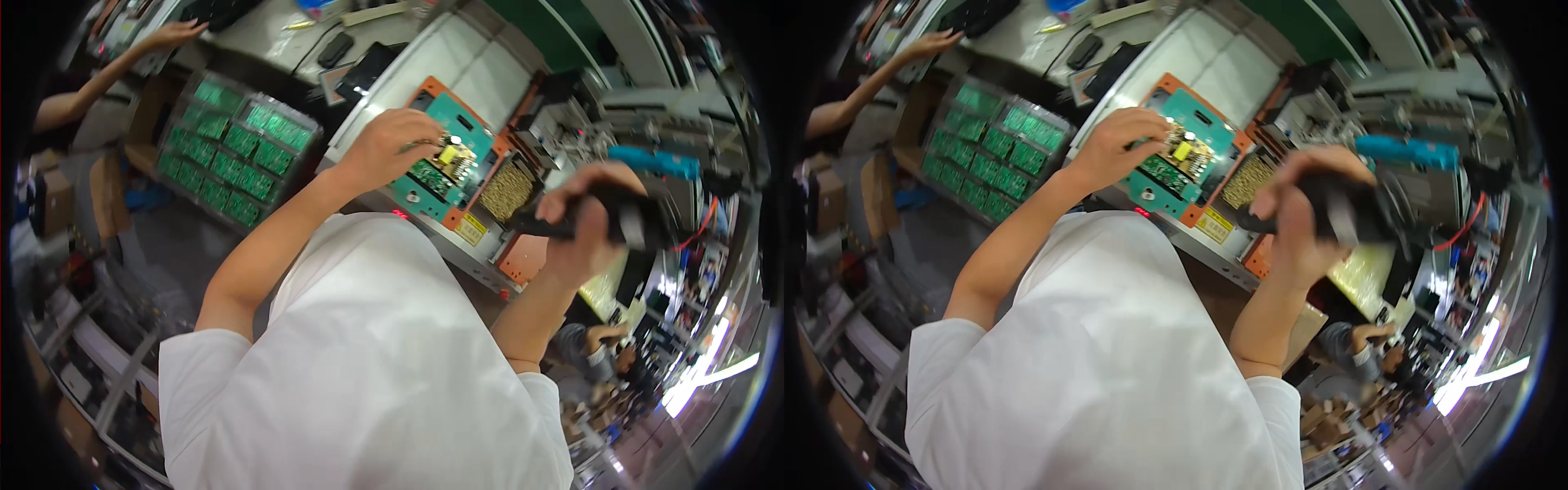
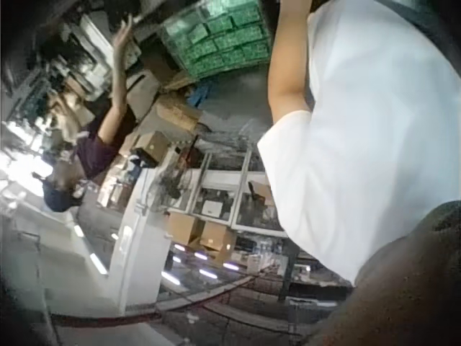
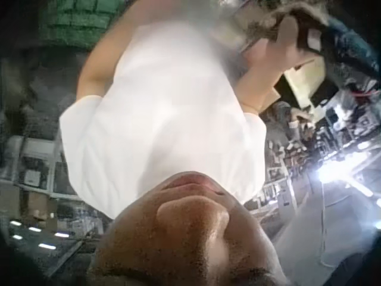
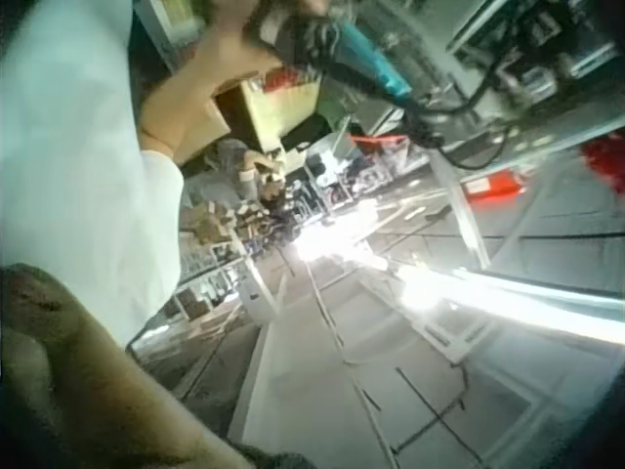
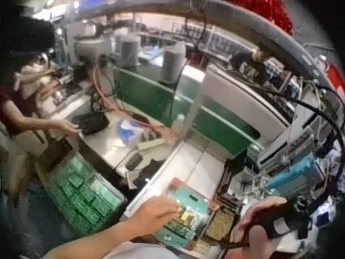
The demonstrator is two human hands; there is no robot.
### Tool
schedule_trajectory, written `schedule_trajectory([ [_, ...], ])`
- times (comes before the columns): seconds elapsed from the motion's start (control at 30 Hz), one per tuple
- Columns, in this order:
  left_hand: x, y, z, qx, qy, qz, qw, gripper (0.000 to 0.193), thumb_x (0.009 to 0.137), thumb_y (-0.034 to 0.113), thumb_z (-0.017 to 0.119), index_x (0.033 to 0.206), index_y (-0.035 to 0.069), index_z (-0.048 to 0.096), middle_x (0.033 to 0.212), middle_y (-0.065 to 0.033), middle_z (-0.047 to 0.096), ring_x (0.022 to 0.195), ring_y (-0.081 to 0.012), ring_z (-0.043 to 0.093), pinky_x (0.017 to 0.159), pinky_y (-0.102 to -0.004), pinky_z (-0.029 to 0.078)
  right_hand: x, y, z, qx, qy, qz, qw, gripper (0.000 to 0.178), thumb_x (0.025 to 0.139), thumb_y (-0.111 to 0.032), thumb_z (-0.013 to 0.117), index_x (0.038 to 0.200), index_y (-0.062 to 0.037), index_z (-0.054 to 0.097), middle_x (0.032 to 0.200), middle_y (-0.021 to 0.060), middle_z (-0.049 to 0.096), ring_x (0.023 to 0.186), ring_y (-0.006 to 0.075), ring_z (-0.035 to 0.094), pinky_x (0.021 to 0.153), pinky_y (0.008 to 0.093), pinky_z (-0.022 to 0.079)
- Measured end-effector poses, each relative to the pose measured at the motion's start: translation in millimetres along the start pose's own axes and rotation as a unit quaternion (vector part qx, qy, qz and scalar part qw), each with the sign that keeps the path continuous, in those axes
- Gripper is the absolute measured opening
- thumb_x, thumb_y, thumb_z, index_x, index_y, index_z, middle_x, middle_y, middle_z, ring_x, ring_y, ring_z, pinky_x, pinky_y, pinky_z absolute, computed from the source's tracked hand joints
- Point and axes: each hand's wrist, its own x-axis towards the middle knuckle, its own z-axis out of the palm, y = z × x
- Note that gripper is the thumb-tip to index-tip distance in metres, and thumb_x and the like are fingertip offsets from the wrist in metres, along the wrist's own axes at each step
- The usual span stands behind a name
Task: Assembling electronic components into housings using a jig and an electric screwdriver.
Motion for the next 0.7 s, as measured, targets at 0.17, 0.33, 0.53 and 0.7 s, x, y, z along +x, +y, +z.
schedule_trajectory([
  [0.17,-3,55,-21,-0.220,-0.131,-0.158,0.954,0.010,0.084,0.005,0.070,0.094,0.003,0.072,0.135,-0.0158,0.060,0.125,-0.0257,0.057,0.099,-0.0355,0.047,-27,22,19,-0.117,0.061,0.269,0.954,0.034,0.083,-0.004,0.074,0.113,0.0007,0.059,0.087,0.0048,0.063,0.061,0.0105,0.059,0.053,0.0246,0.048],
  [0.33,-20,88,-10,-0.397,-0.250,-0.271,0.841,0.016,0.078,-0.001,0.076,0.094,0.004,0.074,0.122,-0.0125,0.061,0.116,-0.0228,0.057,0.096,-0.0362,0.048,-18,21,71,-0.118,-0.020,0.241,0.963,0.052,0.082,-0.017,0.078,0.124,0.0010,0.054,0.097,0.0048,0.060,0.081,0.0096,0.058,0.070,0.0249,0.049],
  [0.53,-29,70,-39,-0.318,-0.024,-0.137,0.938,0.015,0.078,-0.004,0.077,0.092,0.004,0.074,0.115,-0.0108,0.055,0.102,-0.0204,0.057,0.089,-0.0342,0.047,-29,69,36,-0.205,-0.036,0.136,0.969,0.059,0.081,-0.018,0.078,0.133,-0.0025,0.053,0.129,0.0135,0.055,0.120,0.0287,0.055,0.103,0.0400,0.043],
  [0.7,-45,59,-78,-0.232,0.088,-0.143,0.958,0.013,0.083,0.001,0.076,0.095,0.003,0.070,0.110,-0.0097,0.056,0.090,-0.0147,0.055,0.083,-0.0277,0.045,-68,142,35,-0.368,-0.156,0.064,0.914,0.053,0.077,-0.020,0.081,0.123,-0.0031,0.060,0.125,0.0135,0.058,0.117,0.0330,0.054,0.102,0.0435,0.043],
])
